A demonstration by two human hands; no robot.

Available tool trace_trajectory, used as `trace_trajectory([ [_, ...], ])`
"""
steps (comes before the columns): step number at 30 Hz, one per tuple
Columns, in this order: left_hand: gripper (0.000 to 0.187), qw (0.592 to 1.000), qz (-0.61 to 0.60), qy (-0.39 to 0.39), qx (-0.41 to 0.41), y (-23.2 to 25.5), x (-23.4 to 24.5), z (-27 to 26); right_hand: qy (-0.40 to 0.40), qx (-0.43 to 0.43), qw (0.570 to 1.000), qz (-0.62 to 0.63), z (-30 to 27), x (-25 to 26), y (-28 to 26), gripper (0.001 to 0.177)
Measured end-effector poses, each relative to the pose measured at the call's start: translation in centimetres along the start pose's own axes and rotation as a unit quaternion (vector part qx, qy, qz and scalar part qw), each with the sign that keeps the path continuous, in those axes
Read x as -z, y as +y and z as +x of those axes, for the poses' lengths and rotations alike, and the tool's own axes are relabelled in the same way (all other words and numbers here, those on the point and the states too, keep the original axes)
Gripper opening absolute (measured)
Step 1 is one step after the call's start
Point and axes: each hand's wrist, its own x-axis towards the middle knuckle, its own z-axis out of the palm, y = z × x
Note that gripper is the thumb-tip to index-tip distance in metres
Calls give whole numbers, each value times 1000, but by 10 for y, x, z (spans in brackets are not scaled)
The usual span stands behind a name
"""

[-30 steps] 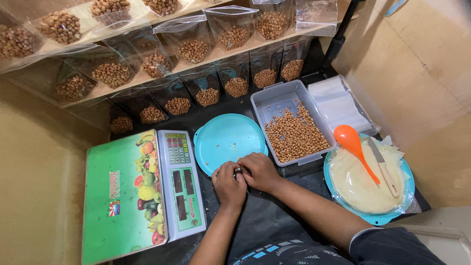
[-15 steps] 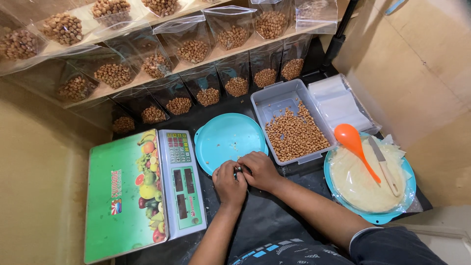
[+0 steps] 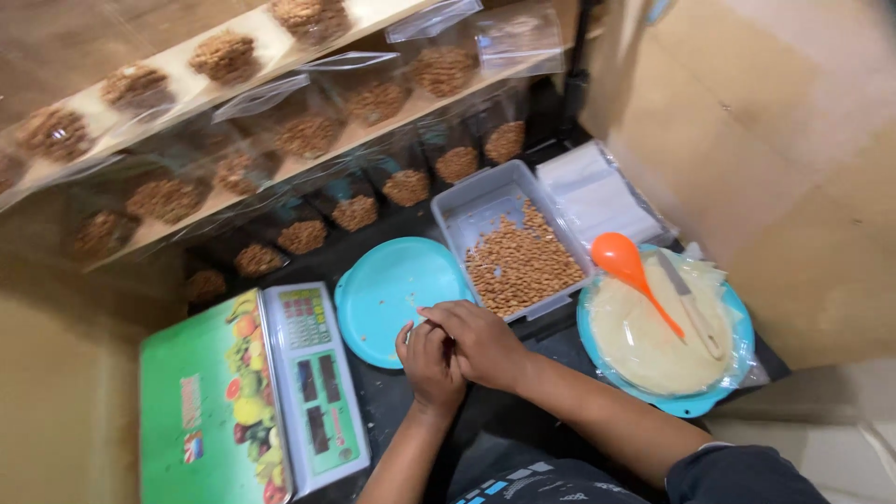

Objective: Manually sorting and peeling skins from roasted nuts at a processing station before packaging.

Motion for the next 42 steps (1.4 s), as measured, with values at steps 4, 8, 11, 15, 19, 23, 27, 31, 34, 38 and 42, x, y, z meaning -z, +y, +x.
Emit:
trace_trajectory([
  [4, 28, 995, -80, -4, -68, 35, -9, 42, 38, -18, 998, -46, -11, 53, 15, 59],
  [8, 31, 978, -135, -60, -144, 73, -24, 86, 60, -76, 990, -105, -27, 115, 28, 72],
  [11, 42, 964, -158, -139, -166, 102, -39, 111, 74, -137, 977, -147, -45, 158, 34, 76],
  [15, 60, 935, -177, -248, -182, 133, -65, 127, 106, -188, 957, -196, -77, 200, 47, 80],
  [19, 69, 915, -175, -298, -209, 151, -81, 129, 118, -233, 938, -230, -97, 232, 43, 82],
  [23, 82, 893, -164, -355, -222, 153, -81, 127, 147, -262, 926, -230, -107, 249, 43, 83],
  [27, 100, 880, -136, -401, -216, 140, -68, 127, 133, -285, 919, -236, -103, 251, 46, 90],
  [31, 105, 888, -112, -397, -204, 116, -43, 130, 119, -275, 933, -201, -89, 236, 50, 98],
  [34, 111, 896, -109, -400, -162, 94, -16, 130, 73, -270, 941, -189, -73, 225, 39, 102],
  [38, 112, 912, -112, -382, -96, 70, 29, 125, 43, -244, 954, -168, -53, 209, 30, 104],
  [42, 117, 930, -97, -351, -47, 55, 81, 118, 14, -196, 961, -195, -36, 191, 24, 105],
])
